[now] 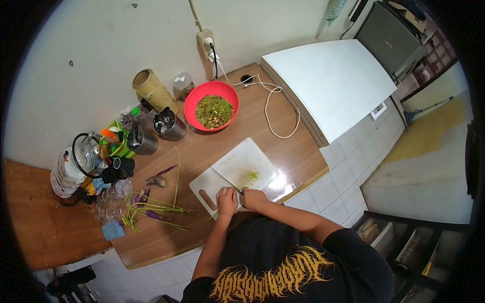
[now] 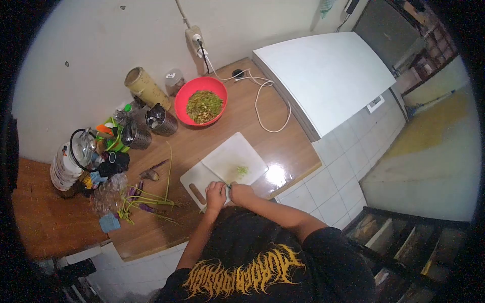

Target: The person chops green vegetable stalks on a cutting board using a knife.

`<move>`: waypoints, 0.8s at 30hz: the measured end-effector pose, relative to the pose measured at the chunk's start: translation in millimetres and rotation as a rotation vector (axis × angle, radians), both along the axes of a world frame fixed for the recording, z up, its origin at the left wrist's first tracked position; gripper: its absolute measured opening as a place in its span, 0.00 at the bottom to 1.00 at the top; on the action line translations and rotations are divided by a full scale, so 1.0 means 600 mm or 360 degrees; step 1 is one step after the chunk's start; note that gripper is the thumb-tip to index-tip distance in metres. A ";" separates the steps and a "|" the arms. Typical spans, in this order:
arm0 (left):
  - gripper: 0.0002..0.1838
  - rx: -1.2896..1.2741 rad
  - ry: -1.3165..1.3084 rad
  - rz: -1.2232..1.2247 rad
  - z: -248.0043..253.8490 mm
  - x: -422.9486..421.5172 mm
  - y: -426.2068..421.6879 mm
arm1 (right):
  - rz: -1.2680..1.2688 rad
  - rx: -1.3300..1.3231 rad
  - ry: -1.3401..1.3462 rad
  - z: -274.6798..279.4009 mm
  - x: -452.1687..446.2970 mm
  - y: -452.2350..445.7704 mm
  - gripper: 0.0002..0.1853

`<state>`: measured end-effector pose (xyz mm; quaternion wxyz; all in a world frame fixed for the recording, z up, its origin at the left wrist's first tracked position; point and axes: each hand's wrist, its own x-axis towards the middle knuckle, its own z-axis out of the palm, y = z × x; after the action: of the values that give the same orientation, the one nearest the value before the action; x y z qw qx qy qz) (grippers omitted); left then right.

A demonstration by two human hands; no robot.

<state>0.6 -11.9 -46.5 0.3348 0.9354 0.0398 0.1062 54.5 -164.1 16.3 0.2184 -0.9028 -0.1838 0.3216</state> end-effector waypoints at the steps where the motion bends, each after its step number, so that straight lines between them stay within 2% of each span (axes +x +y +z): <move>1: 0.04 0.0001 -0.0006 -0.0008 0.001 0.001 -0.001 | 0.0010 -0.0013 -0.0005 -0.002 0.004 0.001 0.19; 6: 0.03 0.0065 0.0143 0.0055 0.011 -0.004 -0.003 | 0.0043 -0.0017 0.0017 -0.002 -0.008 0.003 0.19; 24: 0.02 0.0096 0.0114 0.0095 0.017 -0.002 -0.009 | 0.0079 0.0043 -0.0036 -0.008 -0.001 0.004 0.18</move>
<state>-0.8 -17.5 -36.2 0.3015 0.9467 0.0765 0.0837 54.0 -161.8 11.3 0.2203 -0.8985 -0.2130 0.3142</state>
